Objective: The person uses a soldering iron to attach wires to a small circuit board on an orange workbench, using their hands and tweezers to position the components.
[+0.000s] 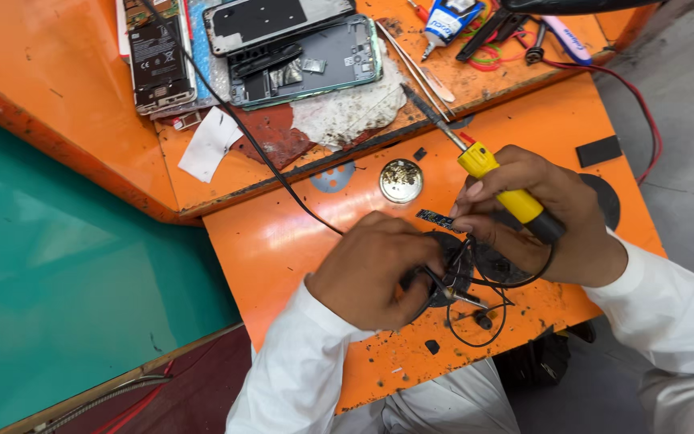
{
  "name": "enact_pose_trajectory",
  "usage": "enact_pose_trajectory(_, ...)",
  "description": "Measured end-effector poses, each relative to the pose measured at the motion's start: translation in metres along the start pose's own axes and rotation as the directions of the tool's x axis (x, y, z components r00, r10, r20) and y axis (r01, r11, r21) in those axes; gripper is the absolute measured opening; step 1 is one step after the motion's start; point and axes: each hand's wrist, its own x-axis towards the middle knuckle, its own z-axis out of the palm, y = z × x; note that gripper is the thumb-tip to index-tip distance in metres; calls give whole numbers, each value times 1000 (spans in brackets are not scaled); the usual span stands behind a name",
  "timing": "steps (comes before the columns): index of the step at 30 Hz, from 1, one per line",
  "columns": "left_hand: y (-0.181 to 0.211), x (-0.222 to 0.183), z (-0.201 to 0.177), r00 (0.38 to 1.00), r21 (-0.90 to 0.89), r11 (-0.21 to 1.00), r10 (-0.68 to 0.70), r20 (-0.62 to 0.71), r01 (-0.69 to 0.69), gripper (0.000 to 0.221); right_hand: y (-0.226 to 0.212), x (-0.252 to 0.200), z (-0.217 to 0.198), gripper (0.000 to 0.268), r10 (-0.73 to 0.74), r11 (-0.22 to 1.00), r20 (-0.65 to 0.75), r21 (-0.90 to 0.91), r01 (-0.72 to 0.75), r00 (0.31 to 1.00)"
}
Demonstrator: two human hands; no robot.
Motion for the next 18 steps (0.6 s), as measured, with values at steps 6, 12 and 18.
enact_pose_trajectory(6,8,-3,17,983,-174,982,101,155,-74,11,31,14,-9,35,-170,978,233,-82,193,958)
enact_pose_trajectory(12,8,-19,7,981,-260,961,-46,189,95,21,58,14,-16,45,-39,975,512,-171,146,858)
enact_pose_trajectory(18,16,-27,-15,966,81,966,-239,-96,247,14,55,13,-10,55,-30,955,570,-226,192,821)
